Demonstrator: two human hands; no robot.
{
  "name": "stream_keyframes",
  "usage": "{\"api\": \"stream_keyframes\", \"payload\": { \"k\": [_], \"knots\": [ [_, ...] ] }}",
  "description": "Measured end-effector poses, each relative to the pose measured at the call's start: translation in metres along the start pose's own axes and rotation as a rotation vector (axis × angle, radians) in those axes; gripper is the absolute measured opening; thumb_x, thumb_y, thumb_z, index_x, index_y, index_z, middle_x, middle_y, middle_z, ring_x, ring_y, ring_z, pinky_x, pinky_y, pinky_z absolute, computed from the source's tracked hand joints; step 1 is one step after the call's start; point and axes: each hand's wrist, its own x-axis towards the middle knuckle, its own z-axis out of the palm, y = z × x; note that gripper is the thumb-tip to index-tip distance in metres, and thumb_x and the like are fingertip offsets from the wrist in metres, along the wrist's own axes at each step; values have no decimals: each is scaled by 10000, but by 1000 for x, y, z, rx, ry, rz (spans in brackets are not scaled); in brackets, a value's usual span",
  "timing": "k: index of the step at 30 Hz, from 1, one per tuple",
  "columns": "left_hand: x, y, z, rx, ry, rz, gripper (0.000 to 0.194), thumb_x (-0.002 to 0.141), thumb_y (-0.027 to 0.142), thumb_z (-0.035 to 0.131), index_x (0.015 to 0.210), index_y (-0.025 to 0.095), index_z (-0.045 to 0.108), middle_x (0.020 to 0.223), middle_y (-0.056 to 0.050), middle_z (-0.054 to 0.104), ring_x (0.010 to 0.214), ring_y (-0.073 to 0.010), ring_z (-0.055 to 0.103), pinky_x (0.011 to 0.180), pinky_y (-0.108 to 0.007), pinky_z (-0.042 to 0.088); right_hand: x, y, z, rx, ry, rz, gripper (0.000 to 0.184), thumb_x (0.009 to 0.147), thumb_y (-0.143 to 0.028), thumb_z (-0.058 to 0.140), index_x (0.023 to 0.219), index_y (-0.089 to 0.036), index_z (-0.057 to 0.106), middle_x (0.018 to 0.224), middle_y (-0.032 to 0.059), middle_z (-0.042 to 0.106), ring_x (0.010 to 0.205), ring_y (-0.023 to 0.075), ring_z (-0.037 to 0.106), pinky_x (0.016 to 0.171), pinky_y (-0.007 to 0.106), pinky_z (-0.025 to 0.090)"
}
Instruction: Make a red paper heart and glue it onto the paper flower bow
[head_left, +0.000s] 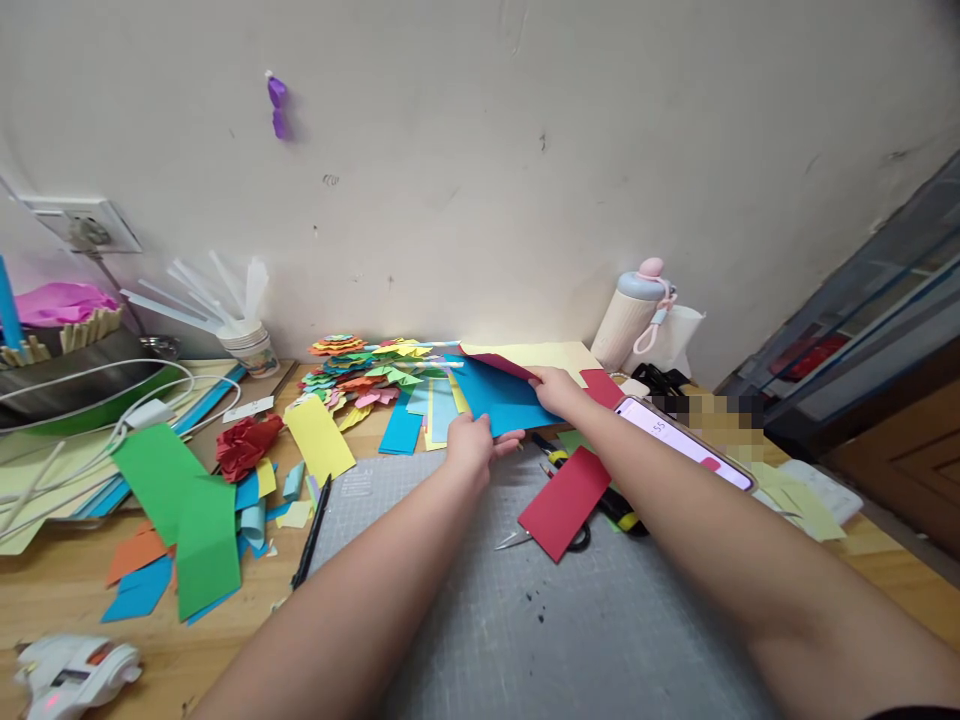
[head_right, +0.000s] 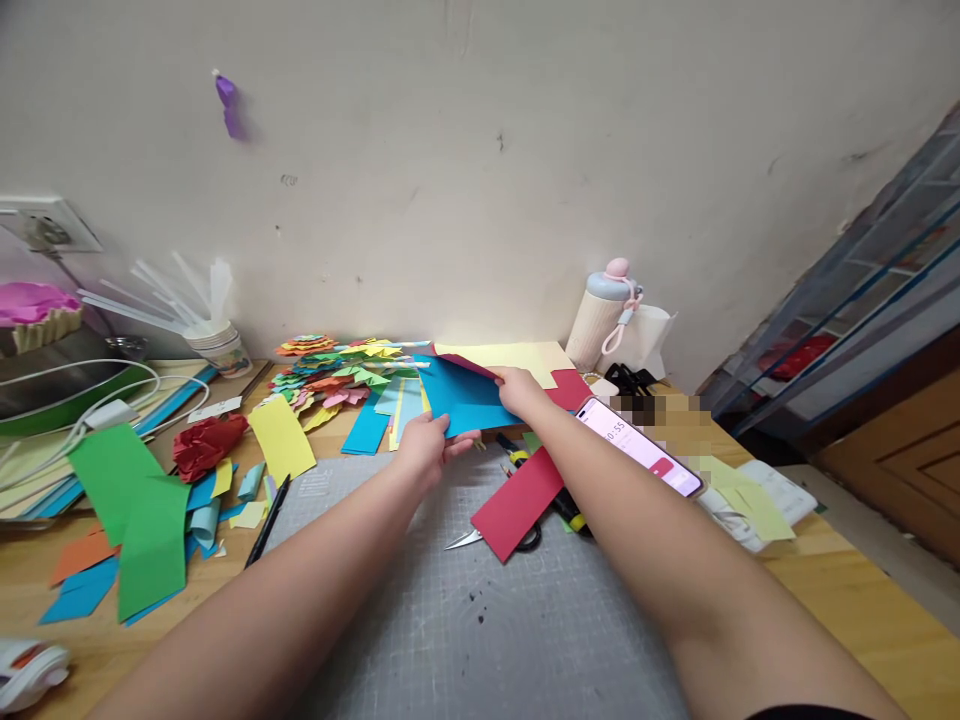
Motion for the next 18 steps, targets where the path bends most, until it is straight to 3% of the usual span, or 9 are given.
{"api": "stream_keyframes", "payload": {
  "k": [6,8,13,16,18],
  "knots": [
    [-37,-3,-21,-71,90,-69,392,947,148,428,1330,165,351,1178,-131,583,752,-164,706,609,-274,585,2,-2,-4,-14,-36,-7,309,946,-339,512,1206,-187,583,1273,92,584,1145,234,565,985,471,432],
    [-54,-4,-34,-80,97,-72,333,946,134,410,1275,173,387,1141,-120,609,702,-165,720,551,-239,582,1,-3,-3,-26,-56,-13,323,952,-341,500,1228,-189,572,1287,91,578,1164,238,554,997,476,419],
    [-112,-4,-82,-61,165,-126,249,910,140,491,1155,184,471,1079,-102,641,671,-182,728,542,-251,601,-3,-6,0,-99,-136,-13,373,952,-366,488,1284,-202,534,1339,99,541,1203,251,524,1025,496,383],
    [-149,2,-116,-13,292,-75,229,846,92,574,1049,181,518,945,-57,648,664,-182,724,523,-234,594,-7,-13,-1,-172,-200,7,403,914,-287,515,1313,-232,532,1393,117,505,1279,302,455,1068,552,297],
    [-170,5,-140,3,417,-59,178,821,74,585,949,184,531,779,7,599,582,-159,699,481,-224,578,-11,-20,-7,-215,-244,1,516,827,-219,571,1340,-254,518,1446,109,448,1356,368,332,1078,636,191]
  ]
}}
